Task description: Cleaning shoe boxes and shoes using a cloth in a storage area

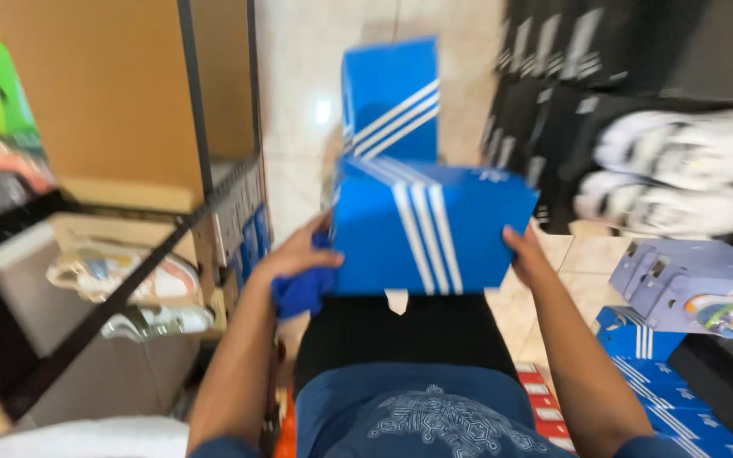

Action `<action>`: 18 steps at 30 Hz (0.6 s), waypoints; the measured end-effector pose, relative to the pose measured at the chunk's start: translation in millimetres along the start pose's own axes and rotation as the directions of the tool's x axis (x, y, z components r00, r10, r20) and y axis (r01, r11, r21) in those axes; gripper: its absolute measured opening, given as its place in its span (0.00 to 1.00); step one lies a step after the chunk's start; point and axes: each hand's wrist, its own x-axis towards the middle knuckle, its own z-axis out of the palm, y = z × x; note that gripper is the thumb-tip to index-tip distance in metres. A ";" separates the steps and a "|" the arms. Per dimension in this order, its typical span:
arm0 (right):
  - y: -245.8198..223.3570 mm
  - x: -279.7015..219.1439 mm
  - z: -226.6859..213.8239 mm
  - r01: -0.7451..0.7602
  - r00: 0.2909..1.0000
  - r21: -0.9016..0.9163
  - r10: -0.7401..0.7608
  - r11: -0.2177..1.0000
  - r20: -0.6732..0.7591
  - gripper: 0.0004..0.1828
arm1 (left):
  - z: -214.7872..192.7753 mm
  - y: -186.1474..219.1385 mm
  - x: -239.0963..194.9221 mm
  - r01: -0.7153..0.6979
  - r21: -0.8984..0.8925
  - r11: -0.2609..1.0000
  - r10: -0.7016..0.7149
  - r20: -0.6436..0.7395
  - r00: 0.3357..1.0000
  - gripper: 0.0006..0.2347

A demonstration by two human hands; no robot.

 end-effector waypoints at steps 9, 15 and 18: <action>-60.4 -298.3 32.6 0.331 0.941 0.274 -0.296 0.903 -0.162 0.48 | 33.1 19.9 -109.5 -0.096 -0.149 0.984 0.133 0.259 0.957 0.43; 43.1 -418.9 30.8 0.611 0.776 0.595 -0.248 0.523 -0.579 0.40 | 73.5 13.1 -81.3 -0.057 -0.035 0.998 0.067 0.476 0.877 0.37; 121.7 -443.9 46.4 0.664 0.747 0.675 -0.242 0.322 -0.619 0.39 | 127.6 50.4 -75.1 -0.021 0.007 1.000 0.015 0.516 0.857 0.36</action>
